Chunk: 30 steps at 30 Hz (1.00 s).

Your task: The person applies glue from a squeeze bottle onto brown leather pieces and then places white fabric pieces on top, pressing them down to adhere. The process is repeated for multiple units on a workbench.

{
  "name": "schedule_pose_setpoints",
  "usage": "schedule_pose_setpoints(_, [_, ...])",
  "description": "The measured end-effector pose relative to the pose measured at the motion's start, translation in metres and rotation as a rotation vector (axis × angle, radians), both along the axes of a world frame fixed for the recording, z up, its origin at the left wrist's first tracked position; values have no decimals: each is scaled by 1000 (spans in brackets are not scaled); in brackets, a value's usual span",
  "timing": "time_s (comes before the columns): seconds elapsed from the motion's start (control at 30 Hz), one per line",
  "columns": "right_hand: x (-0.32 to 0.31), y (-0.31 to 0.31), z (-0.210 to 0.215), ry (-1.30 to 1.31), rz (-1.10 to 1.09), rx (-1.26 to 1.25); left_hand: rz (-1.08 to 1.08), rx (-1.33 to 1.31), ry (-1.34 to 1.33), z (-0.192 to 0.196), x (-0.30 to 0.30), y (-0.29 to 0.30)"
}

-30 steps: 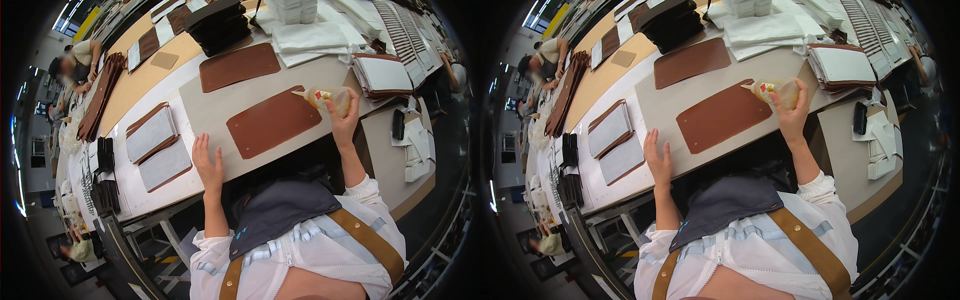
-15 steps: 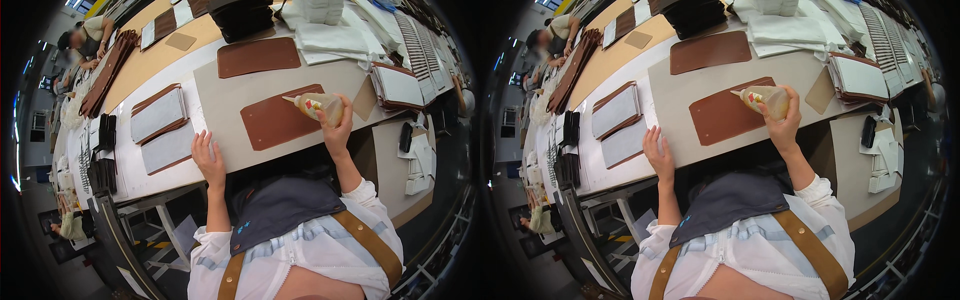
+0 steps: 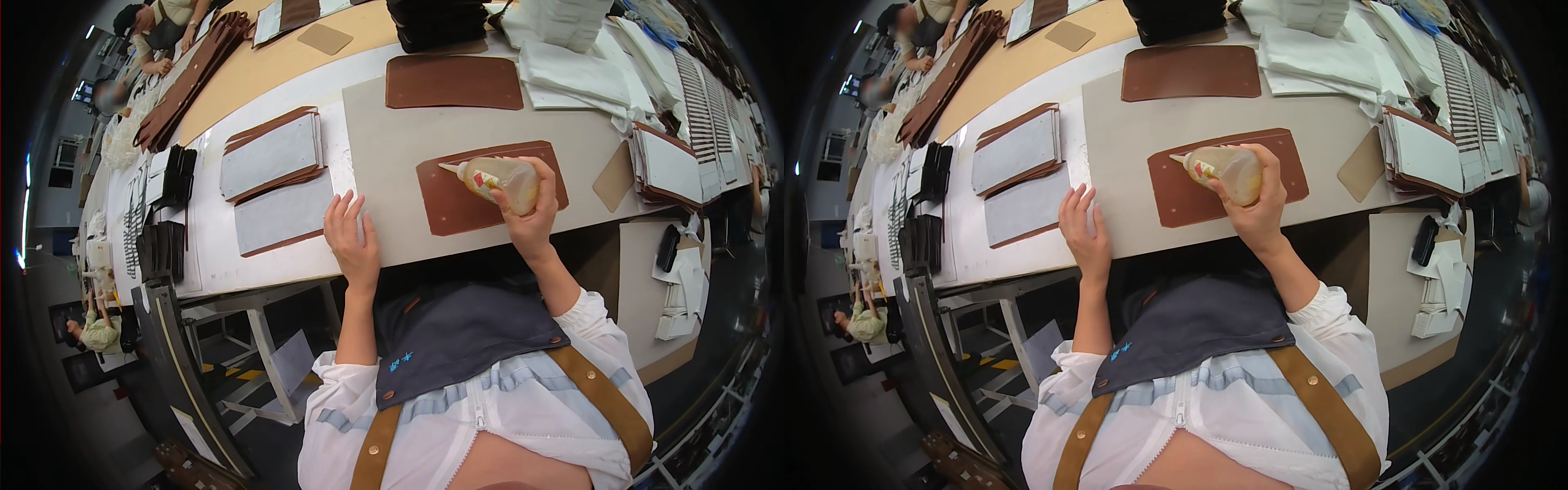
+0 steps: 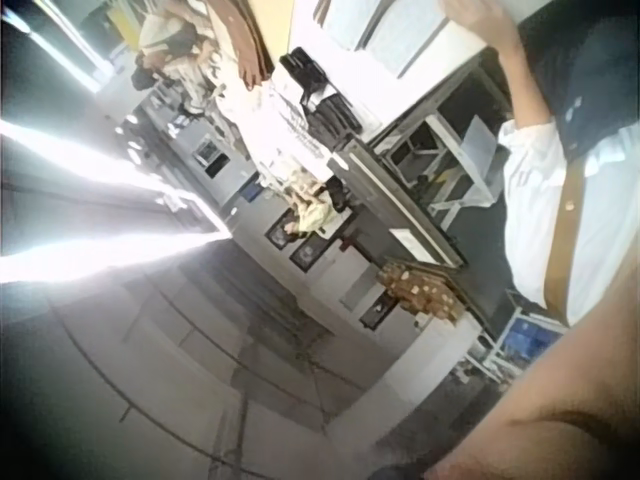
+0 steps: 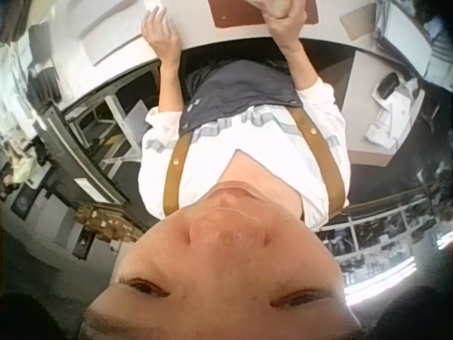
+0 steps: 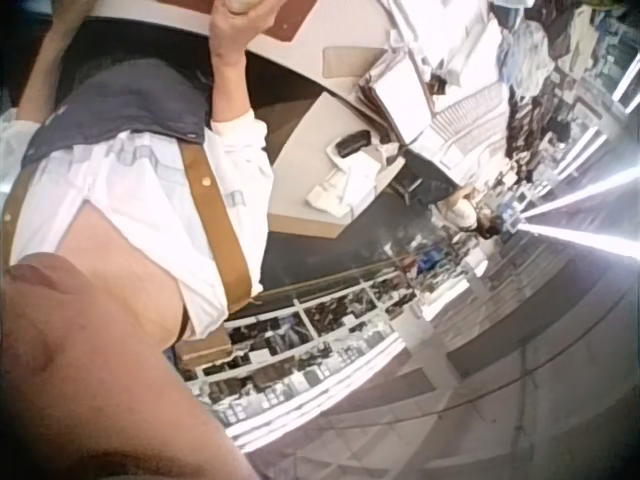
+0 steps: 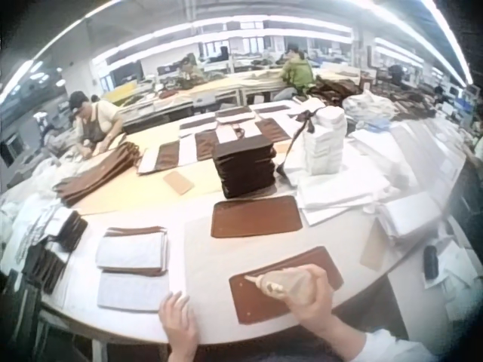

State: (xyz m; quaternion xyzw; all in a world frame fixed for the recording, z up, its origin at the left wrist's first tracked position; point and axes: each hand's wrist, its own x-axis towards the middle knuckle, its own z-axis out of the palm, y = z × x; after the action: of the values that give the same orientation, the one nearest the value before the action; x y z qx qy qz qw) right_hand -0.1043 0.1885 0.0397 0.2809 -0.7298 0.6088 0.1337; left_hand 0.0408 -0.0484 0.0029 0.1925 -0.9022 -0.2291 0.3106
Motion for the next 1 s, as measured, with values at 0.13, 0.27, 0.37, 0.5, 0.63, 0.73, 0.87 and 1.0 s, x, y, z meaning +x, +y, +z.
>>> schedule_pose_setpoints(0.13, [2,-15,-1,11,75,-19,7,-4,2,-2,1,-1])
schedule_pose_setpoints(0.27, [-7,-25,-4,-25,169,-24,17,-5,11,-2,1,0])
schedule_pose_setpoints(0.37, [-28,-19,13,-220,250,-38,21,0,20,-1,1,0])
schedule_pose_setpoints(0.5, [-61,-13,35,-399,358,-36,16,-1,34,-3,0,0])
schedule_pose_setpoints(0.63, [-75,-16,36,-394,431,35,30,-13,25,-1,1,0])
schedule_pose_setpoints(0.73, [-78,-20,33,-386,447,55,33,-9,25,-1,1,0])
schedule_pose_setpoints(0.87, [-79,-22,32,-384,447,74,36,-19,22,0,1,0])
schedule_pose_setpoints(1.0, [-80,-18,35,-383,472,109,38,-28,12,-1,0,0])
